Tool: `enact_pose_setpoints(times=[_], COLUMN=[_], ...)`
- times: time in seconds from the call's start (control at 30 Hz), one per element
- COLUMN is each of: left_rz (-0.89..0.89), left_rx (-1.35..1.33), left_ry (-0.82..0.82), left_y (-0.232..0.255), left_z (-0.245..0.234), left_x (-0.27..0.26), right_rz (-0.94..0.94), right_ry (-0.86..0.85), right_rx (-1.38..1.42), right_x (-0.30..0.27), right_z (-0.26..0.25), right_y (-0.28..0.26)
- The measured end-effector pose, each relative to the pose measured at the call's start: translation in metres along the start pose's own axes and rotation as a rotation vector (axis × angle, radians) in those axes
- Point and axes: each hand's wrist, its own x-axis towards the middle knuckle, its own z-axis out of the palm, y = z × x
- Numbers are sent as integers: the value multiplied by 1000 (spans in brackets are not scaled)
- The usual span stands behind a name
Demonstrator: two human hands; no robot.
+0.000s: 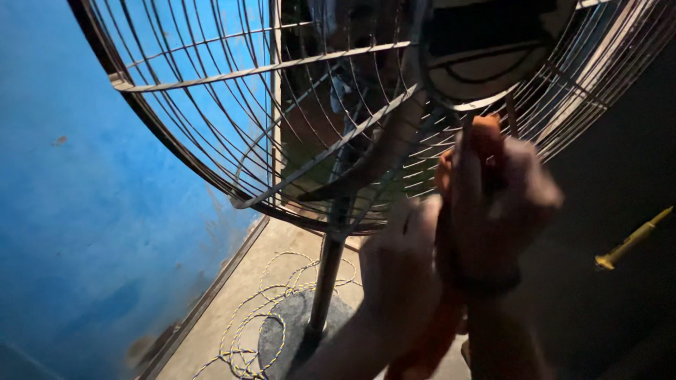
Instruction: The person ties an orange cloth around the metal grill of a stand fan by threading it through the wires and pulling it tight by hand.
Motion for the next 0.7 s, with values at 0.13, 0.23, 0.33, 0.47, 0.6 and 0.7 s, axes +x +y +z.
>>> enact_pose_setpoints(times=[0.13, 0.23, 0.33, 0.47, 0.6, 0.7], left_rz=[115, 42, -3, -89, -36, 8], left_rx=[132, 46, 177, 247, 165, 84], left_ry=[34, -20, -92, -295, -289, -174], left_y=[-1, -13, -34, -62, -29, 30], left_z=[3, 25, 49, 74, 73, 73], left_x=[14, -10, -48, -92, -81, -47], right_rz=[-55, -14, 186, 370, 385, 215], right_ry=[-41, -19, -21, -161, -150, -28], right_rx=[-386, -370, -228, -245, -167, -133], right_x=[15, -10, -60, -128, -121, -63], right_z=[-8, -12, -23, -41, -66, -93], right_y=[7, 14, 9, 23, 32, 31])
